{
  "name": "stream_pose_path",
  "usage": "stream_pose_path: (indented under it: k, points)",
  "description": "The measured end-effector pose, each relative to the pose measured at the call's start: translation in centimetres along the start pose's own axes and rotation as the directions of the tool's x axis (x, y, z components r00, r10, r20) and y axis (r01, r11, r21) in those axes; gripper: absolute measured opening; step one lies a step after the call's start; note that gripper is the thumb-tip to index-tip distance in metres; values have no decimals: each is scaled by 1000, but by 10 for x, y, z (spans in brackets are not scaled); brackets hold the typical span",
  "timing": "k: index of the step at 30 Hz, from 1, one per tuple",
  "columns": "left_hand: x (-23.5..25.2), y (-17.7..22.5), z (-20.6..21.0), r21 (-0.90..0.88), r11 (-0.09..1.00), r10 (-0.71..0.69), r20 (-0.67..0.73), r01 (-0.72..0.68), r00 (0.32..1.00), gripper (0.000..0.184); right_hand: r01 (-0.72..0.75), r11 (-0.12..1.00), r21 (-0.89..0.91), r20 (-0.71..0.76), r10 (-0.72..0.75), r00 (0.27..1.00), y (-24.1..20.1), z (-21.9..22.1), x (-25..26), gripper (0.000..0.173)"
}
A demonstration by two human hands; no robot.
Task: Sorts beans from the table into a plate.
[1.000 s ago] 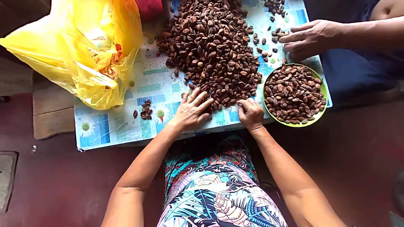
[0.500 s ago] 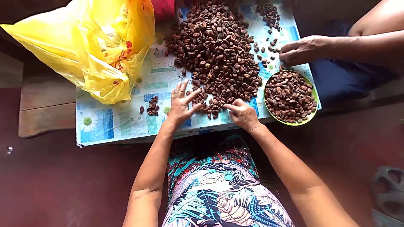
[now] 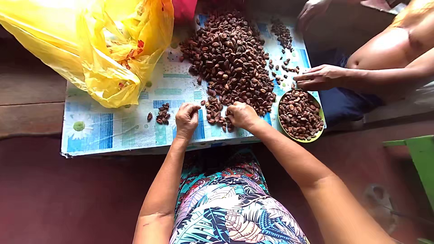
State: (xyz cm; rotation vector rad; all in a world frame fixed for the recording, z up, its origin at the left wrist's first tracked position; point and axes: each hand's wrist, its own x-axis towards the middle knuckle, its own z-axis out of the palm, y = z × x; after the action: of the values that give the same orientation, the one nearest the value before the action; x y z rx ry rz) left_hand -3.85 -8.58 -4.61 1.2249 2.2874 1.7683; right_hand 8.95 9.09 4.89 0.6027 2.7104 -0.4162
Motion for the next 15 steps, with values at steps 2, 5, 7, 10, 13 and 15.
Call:
stream_pose_path:
  k: [2, 5, 7, 10, 13, 15]
  points:
    - [0, 1, 0, 5, 1000, -2, 39, 1, 999, 19, -26, 1000, 6, 7, 26, 1000, -2, 3, 4, 26]
    - [-1, 3, 4, 37, 999, 15, 75, -18, 997, 19, -18, 993, 113, -55, 24, 998, 11, 5, 6, 24]
    - [0, 0, 3, 63, 997, 31, 95, -37, 995, 19, 68, 976, 206, -184, -29, 982, 22, 8, 10, 21]
    - [0, -1, 1, 75, 997, 19, 150, -30, 988, 22, 145, 956, 256, -231, -85, 969, 28, -7, 13, 23]
    - [-2, -2, -7, 132, 991, 3, 223, -33, 975, 26, 186, 939, 288, -250, -114, 961, 18, -35, 20, 25]
    - [-2, -2, -11, 170, 984, 2, 274, -51, 962, 30, 192, 918, 348, -268, -99, 958, 11, -58, 25, 25]
